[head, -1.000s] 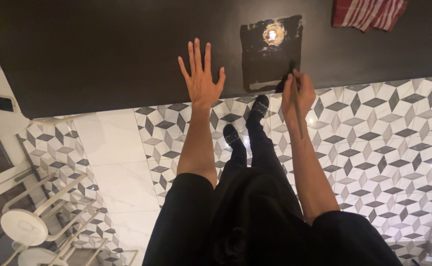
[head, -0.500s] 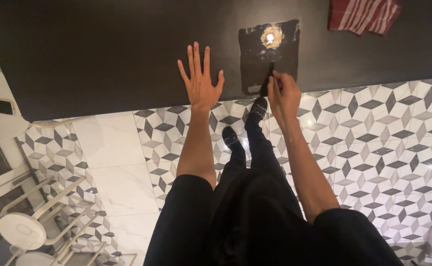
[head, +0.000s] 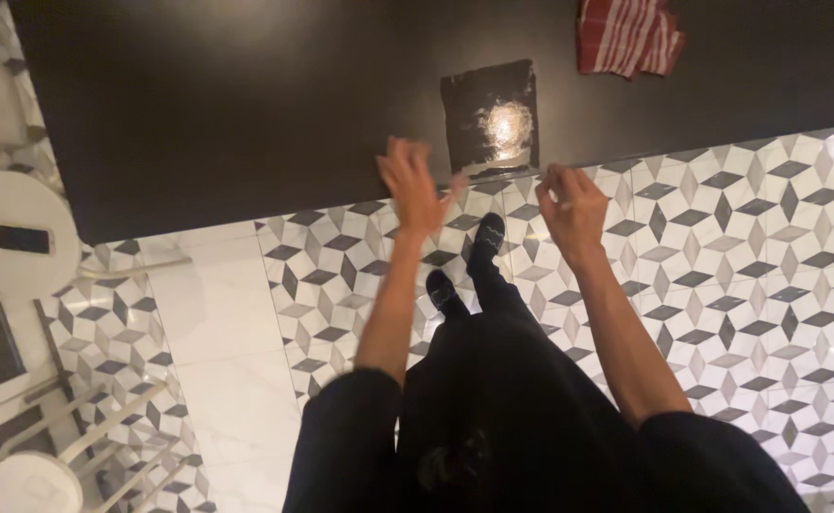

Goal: The person uses a brush to paint a dark rectangular shape onto the surface of a black table, dipping the brush into a container of dark liquid and applying it with multiple strokes.

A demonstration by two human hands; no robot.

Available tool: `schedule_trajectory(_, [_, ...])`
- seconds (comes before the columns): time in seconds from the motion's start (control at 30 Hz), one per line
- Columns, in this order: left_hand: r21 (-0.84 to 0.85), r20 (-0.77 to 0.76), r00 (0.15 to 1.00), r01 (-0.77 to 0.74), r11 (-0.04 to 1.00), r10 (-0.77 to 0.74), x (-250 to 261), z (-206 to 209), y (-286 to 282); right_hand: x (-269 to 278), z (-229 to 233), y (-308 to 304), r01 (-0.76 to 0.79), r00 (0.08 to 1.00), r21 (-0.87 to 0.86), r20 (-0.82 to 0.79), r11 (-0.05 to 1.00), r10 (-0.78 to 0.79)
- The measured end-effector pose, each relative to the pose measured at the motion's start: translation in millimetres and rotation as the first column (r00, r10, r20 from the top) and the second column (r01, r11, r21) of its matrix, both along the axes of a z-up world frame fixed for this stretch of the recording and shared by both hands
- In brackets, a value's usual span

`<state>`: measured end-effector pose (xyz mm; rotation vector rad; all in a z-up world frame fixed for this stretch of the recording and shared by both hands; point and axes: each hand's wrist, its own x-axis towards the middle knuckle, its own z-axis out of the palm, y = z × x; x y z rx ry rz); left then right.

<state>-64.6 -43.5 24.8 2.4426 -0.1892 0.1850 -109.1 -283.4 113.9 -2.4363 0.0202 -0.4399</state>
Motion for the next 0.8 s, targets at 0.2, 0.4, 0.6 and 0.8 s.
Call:
schedule_trajectory(0.2, [-0.203,0.010,0.975,0.221,0.954,-0.223,-80.1,45.9,-87.0,-25.7,-5.6,10.9,-0.178,0.982,-0.151,0.040,0.972,0.186])
schedule_trajectory(0.4, [-0.375,0.056,0.996,0.079,0.924,-0.063,-87.8,53.8,-107.7,-42.6,-1.3,13.3,-0.277,0.950,-0.135,0.111,0.952,0.292])
schedule_trajectory(0.6, [-0.349,0.028,1.000,-0.003,0.937,0.014,-73.1,57.7,-101.7,-35.5,-9.8,4.0,-0.316,0.948,-0.101,0.014,0.943,0.319])
schedule_trajectory(0.8, [-0.388,-0.223,0.966,-0.208,0.898,0.127,-66.8,47.3,-119.8,10.4,-28.3,-57.0,-0.239,0.961,-0.108,-0.169,0.965,0.220])
